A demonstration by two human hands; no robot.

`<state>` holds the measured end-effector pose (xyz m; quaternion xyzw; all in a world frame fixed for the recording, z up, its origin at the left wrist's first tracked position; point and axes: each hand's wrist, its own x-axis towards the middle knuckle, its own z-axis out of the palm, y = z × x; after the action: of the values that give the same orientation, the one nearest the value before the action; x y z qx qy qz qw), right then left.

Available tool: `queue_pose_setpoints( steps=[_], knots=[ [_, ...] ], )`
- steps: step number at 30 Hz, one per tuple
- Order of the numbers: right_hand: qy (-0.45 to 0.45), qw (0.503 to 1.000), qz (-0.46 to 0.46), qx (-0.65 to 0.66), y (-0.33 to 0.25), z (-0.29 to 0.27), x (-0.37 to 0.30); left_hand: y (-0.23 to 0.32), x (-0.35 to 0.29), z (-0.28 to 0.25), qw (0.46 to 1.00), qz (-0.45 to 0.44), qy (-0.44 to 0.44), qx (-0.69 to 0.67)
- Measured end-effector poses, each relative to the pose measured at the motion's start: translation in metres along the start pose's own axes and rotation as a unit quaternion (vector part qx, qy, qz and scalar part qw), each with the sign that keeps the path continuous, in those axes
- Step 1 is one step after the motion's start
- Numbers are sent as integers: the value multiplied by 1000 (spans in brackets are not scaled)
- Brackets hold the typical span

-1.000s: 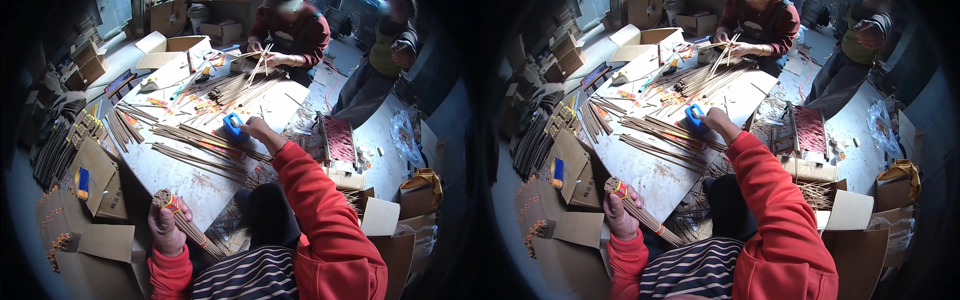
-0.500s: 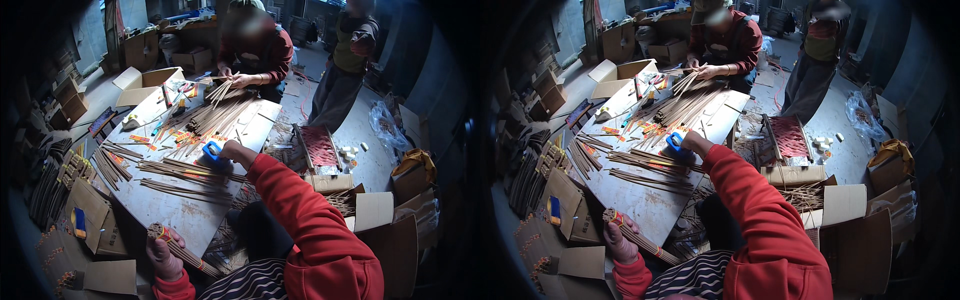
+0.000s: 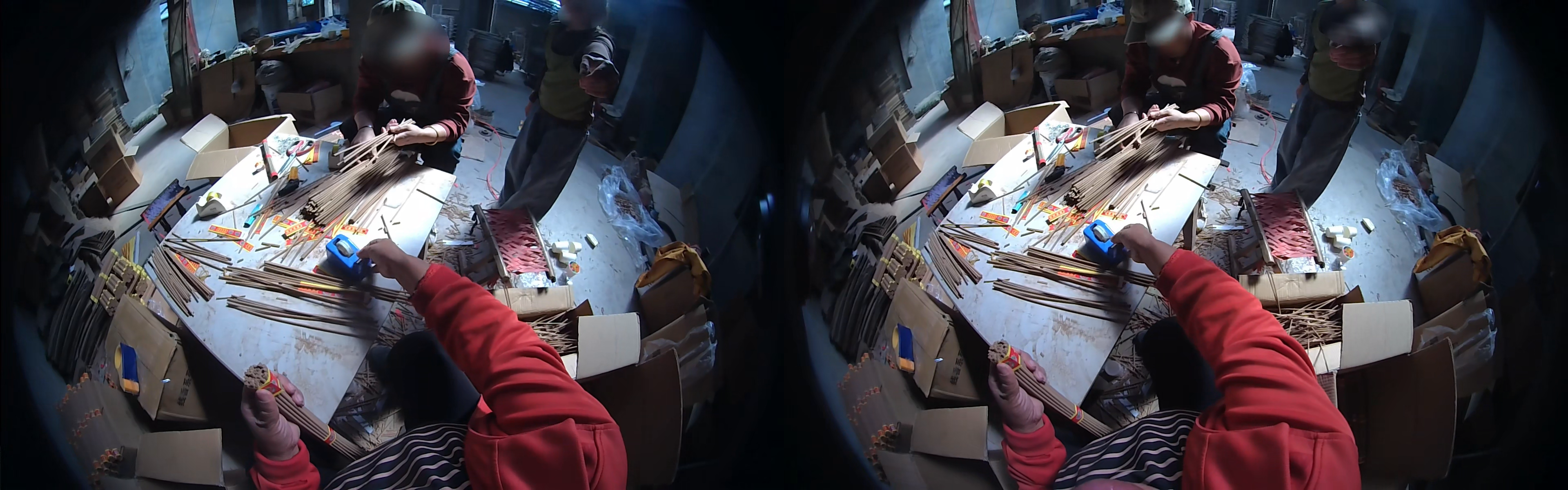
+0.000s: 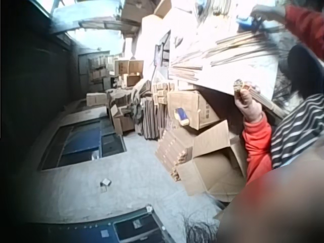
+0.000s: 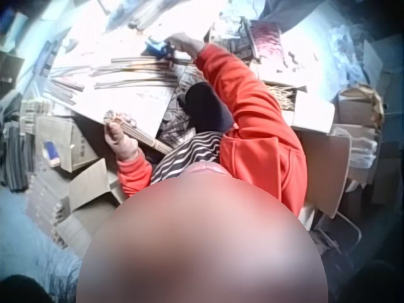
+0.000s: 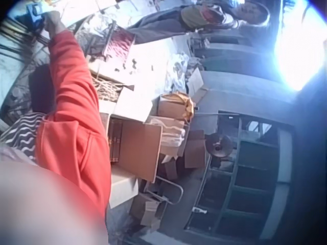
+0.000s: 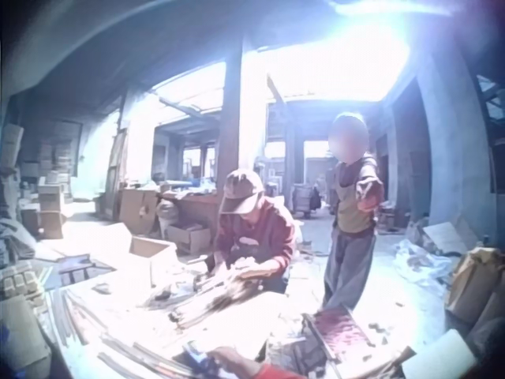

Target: The person gathers thin wooden sticks, aligns them into bundles, and secures each bundle with a small paper wrapper. They then use scissors to trim the ends of the bundles and place the finished bundles on the table.

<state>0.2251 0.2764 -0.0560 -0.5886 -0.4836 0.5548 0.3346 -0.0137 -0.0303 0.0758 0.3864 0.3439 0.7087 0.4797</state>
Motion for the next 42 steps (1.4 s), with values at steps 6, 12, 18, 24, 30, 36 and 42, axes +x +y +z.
queue_pose_setpoints(
  steps=[6, 12, 18, 24, 30, 36, 42],
  knots=[
    [-12, 815, -438, -380, 12, -9, -16, 0, -1, -2, 1000, 3, 4, -6],
    [8, 931, -293, -217, 2, -2, -35, 1, 0, 1, 1000, -2, 2, -4],
    [41, 991, -109, -69, -8, 13, -42, 5, -1, 1, 1000, -1, 7, 0],
    [62, 996, 55, -31, -14, 9, -38, 7, -5, -2, 1000, -4, -23, 19],
    [-93, 964, -230, -93, 27, -21, -11, 4, -3, -1, 1000, -7, -17, 18],
    [-75, 931, -256, -247, 10, -14, -26, 1, -1, -3, 1000, -12, -13, -2],
    [-94, 979, -2, 181, 3, -4, -24, 0, 0, -4, 1000, -19, -21, 0]
  ],
)
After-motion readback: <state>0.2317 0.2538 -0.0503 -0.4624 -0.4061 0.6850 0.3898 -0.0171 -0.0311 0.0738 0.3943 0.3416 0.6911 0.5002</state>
